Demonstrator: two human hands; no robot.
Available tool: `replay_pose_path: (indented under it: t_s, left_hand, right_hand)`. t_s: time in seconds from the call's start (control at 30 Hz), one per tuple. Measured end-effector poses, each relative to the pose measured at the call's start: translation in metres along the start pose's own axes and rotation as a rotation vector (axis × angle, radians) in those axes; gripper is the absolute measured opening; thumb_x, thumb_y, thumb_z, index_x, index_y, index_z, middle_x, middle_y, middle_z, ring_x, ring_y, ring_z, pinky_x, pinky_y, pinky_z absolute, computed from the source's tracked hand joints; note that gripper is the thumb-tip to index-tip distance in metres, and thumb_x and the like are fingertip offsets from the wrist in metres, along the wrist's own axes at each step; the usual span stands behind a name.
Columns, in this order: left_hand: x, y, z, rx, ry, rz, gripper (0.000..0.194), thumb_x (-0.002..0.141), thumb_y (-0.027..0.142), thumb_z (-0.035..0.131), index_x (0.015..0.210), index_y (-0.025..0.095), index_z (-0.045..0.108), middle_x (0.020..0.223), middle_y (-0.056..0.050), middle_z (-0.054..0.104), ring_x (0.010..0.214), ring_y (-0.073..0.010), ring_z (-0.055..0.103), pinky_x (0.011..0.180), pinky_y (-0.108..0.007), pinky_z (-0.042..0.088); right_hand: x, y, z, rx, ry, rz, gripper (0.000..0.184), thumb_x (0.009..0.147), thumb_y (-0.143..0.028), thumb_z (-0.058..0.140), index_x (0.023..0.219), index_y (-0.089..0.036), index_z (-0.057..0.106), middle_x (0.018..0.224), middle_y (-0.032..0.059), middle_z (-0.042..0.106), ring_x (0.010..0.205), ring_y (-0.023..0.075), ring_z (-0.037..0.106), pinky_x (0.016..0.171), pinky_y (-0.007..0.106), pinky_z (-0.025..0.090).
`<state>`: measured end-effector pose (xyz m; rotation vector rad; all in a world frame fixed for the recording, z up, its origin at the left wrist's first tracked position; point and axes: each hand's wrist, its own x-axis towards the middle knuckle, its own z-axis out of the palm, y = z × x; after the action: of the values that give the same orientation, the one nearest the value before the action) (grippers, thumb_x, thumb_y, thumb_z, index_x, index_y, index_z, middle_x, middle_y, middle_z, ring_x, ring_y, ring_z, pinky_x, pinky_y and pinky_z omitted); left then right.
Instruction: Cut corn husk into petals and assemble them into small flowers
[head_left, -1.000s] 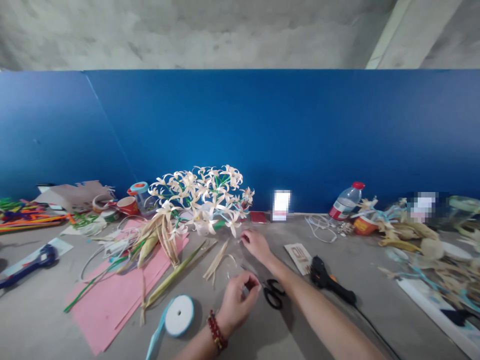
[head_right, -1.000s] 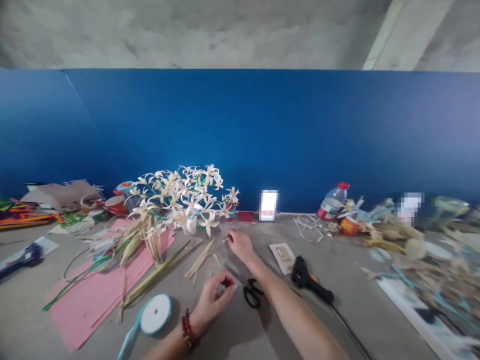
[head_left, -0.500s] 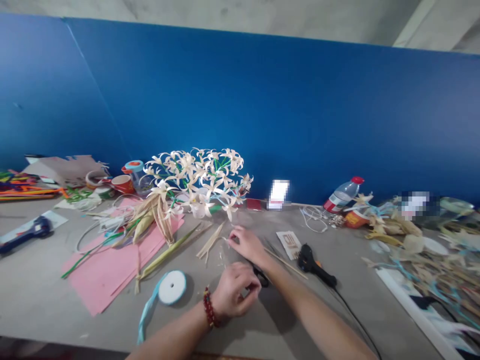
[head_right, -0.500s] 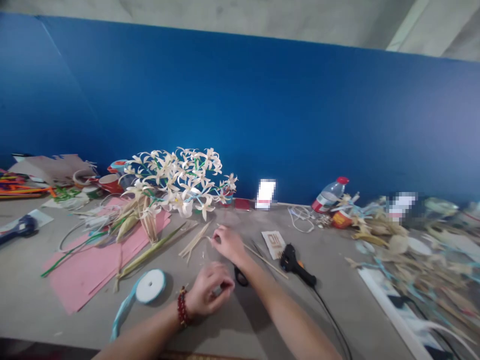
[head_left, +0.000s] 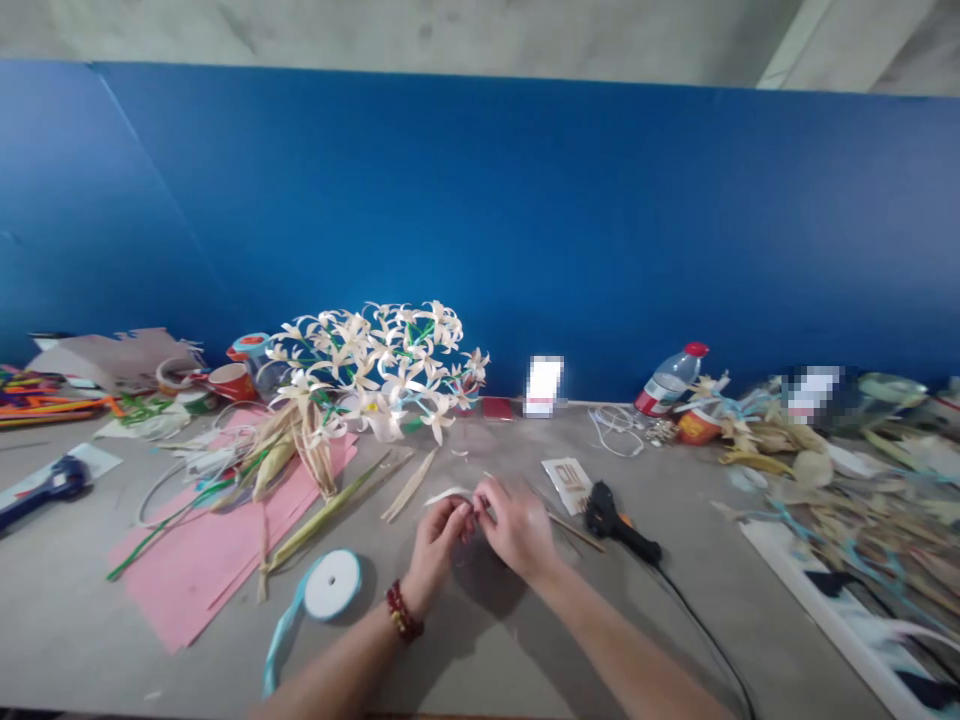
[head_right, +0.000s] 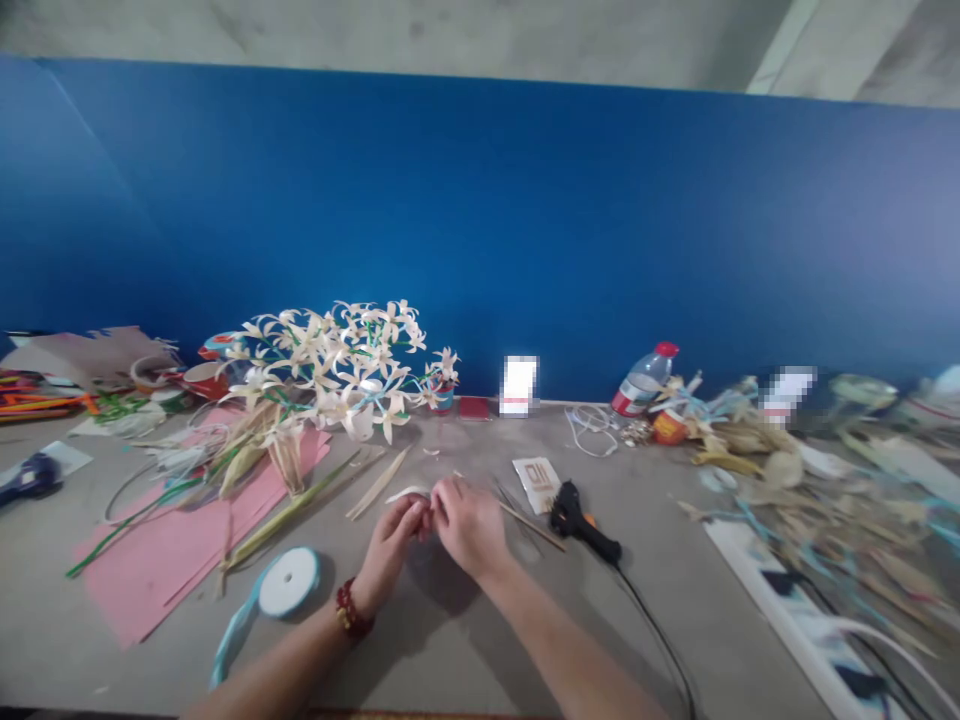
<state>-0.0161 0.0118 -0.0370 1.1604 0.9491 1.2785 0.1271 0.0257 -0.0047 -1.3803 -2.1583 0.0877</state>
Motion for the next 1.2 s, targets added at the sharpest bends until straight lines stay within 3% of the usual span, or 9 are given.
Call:
replay_pose_path:
  t_s: [0.17,0.37,0.47,0.63,0.87,1.03,1.2]
  left_hand:
    - [-0.010,0.001,0.005,-0.079,-0.036,-0.052,0.031,0.081,0.046,0.067,0.078,0.015,0.061,0.066,0.001,0.055,0.061,-0.0115,0.048,0.060,-0.023,0.041]
    - [-0.012,0.004,0.003,-0.072,-0.120,-0.059,0.026,0.084,0.040,0.064,0.076,0.016,0.061,0.065,0.002,0.055,0.062,-0.0115,0.049,0.063,-0.024,0.042]
    - [-0.008,0.006,-0.001,-0.111,-0.108,-0.075,0.025,0.086,0.039,0.062,0.077,0.015,0.062,0.067,0.000,0.060,0.061,-0.0114,0.051,0.063,-0.024,0.042]
    - [-0.005,0.013,-0.001,-0.175,-0.082,-0.113,0.027,0.082,0.039,0.067,0.073,0.015,0.059,0.071,-0.002,0.064,0.058,-0.0099,0.051,0.061,-0.024,0.043]
    - [-0.002,0.012,-0.001,-0.260,-0.055,-0.203,0.027,0.080,0.036,0.070,0.070,0.016,0.055,0.067,-0.001,0.064,0.056,-0.0083,0.052,0.058,-0.022,0.041]
    - [0.001,0.011,-0.005,-0.285,-0.019,-0.179,0.026,0.082,0.035,0.070,0.071,0.015,0.055,0.067,0.000,0.063,0.057,-0.0084,0.053,0.059,-0.021,0.041]
    - [0.001,0.013,-0.009,-0.362,0.023,-0.144,0.022,0.083,0.032,0.069,0.075,0.016,0.057,0.068,0.001,0.063,0.059,-0.0087,0.054,0.061,-0.022,0.042]
  right_hand:
    - [-0.036,-0.011,-0.009,-0.032,0.072,-0.095,0.018,0.092,-0.014,0.047,0.088,-0.022,0.063,0.087,0.0083,0.069,0.082,0.0221,0.062,0.075,0.031,0.043]
    - [-0.052,-0.002,-0.012,0.039,0.010,-0.138,0.018,0.093,-0.017,0.048,0.101,-0.023,0.063,0.100,0.0090,0.069,0.089,0.0228,0.062,0.082,0.034,0.046]
    - [-0.062,0.011,-0.015,0.090,-0.025,-0.023,0.017,0.093,-0.022,0.051,0.108,-0.022,0.059,0.105,0.0101,0.066,0.098,0.0244,0.060,0.085,0.035,0.047]
    - [-0.076,0.028,-0.010,-0.099,-0.156,0.137,0.017,0.088,-0.023,0.056,0.106,-0.021,0.059,0.102,0.0097,0.066,0.095,0.0280,0.060,0.081,0.039,0.047]
    - [-0.065,0.030,-0.009,-0.150,-0.325,0.253,0.010,0.087,-0.020,0.055,0.095,-0.021,0.062,0.097,0.0095,0.068,0.081,0.0239,0.065,0.064,0.031,0.045]
    - [-0.072,0.044,-0.015,0.194,-0.299,0.408,0.011,0.086,-0.029,0.057,0.092,-0.021,0.063,0.089,0.0067,0.071,0.078,0.0229,0.067,0.068,0.031,0.048]
    - [-0.090,0.053,-0.022,0.920,-0.319,0.789,0.044,0.078,-0.055,0.067,0.102,-0.019,0.063,0.078,0.0028,0.067,0.063,0.0186,0.064,0.061,0.031,0.052]
